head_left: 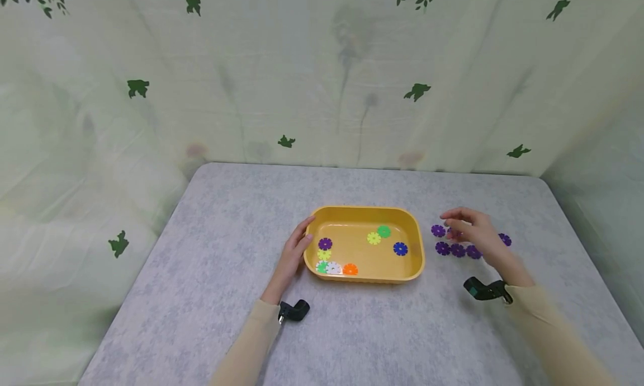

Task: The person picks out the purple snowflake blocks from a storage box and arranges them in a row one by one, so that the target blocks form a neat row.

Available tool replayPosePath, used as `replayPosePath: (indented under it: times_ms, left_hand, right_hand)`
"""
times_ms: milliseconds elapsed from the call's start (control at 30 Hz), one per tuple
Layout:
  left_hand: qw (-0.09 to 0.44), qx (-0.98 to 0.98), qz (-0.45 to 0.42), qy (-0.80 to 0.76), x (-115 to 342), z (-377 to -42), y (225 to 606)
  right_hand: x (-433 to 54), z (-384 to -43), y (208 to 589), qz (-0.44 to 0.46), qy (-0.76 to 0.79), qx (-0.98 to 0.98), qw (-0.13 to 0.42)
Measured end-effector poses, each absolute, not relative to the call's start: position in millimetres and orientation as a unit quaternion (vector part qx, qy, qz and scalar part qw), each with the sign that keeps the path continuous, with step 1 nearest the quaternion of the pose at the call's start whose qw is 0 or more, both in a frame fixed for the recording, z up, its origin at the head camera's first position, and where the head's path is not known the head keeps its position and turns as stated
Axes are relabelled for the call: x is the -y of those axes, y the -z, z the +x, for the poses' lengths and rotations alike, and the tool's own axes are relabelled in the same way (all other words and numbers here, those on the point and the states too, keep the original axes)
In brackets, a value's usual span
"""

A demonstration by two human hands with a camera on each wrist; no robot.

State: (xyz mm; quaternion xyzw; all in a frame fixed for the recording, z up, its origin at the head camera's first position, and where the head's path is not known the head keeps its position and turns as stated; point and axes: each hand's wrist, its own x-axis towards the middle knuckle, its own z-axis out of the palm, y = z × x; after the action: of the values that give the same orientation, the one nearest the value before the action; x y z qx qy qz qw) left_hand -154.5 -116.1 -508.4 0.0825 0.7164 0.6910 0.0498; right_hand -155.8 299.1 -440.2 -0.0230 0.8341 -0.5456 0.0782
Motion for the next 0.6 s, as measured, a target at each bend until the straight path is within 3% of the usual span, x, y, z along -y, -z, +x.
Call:
replayPosePath:
  times_ms: [200,600]
  left_hand:
    - [0.061,-0.713,0.087,-0.693,117,-154,503]
    - [0.047,-0.716,0.087,-0.691,117,-155,509]
  right_hand:
    - [-246,-164,417,-0.056,0.538,-0.829,0.143]
    - [-165,-192,419,-0.158,0.526,-0.802,0.236]
